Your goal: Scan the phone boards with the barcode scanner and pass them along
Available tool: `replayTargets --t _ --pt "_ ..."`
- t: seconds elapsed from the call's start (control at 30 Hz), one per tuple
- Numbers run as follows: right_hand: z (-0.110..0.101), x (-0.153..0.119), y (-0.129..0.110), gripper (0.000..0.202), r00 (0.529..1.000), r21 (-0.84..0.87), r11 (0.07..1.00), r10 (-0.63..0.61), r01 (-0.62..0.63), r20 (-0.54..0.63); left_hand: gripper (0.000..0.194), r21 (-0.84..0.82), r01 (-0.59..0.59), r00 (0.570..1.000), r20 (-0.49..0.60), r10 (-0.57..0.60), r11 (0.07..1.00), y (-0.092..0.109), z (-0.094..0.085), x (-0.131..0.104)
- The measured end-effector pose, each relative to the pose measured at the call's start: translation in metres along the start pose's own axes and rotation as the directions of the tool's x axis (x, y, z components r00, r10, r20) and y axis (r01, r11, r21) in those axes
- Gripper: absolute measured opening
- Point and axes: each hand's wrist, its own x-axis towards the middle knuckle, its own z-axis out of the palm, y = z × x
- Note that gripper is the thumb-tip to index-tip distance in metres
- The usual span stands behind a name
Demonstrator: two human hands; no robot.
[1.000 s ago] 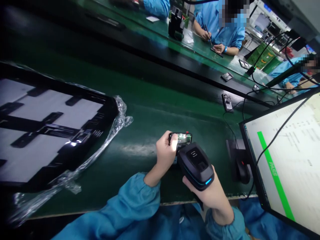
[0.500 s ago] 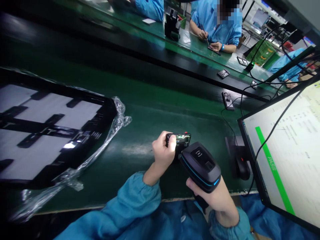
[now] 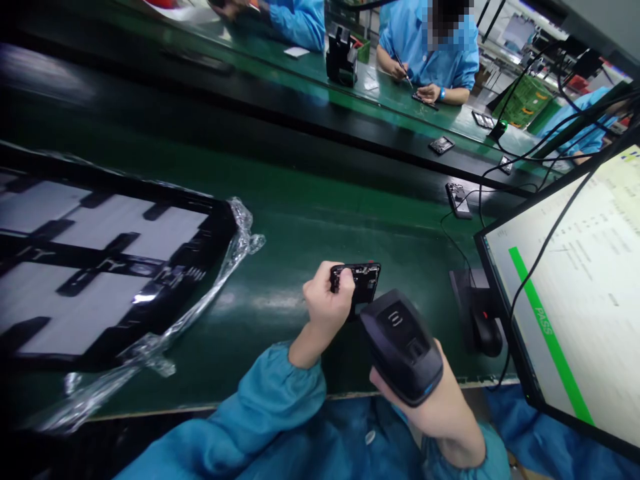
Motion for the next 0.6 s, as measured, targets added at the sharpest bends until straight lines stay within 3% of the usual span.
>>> replayTargets --t 0.1,0.27,0.47,0.6 --pt "0.017 0.002 -0.011 0.041 0.997 -0.109 0.992 -0.069 0.065 -0.038 0.011 0.063 -0.013 0.999 -0.034 0.015 0.998 -0.002 0.006 -0.002" --pt "0.039 0.011 -0.019 0.032 0.995 -0.173 0.983 -0.08 0.069 -0.06 0.013 0.077 0.052 0.998 -0.023 -0.051 0.996 -0.006 0.013 -0.005" --pt "0.041 0.008 -0.019 0.021 0.992 -0.186 0.979 -0.102 0.088 -0.07 0.021 0.042 0.078 0.996 -0.038 -0.077 0.996 -0.011 0.018 -0.008" --pt "0.035 0.011 -0.019 0.014 0.997 -0.127 0.991 -0.045 0.037 -0.056 0.026 0.007 0.175 0.984 0.04 -0.175 0.985 -0.018 0.02 0.005"
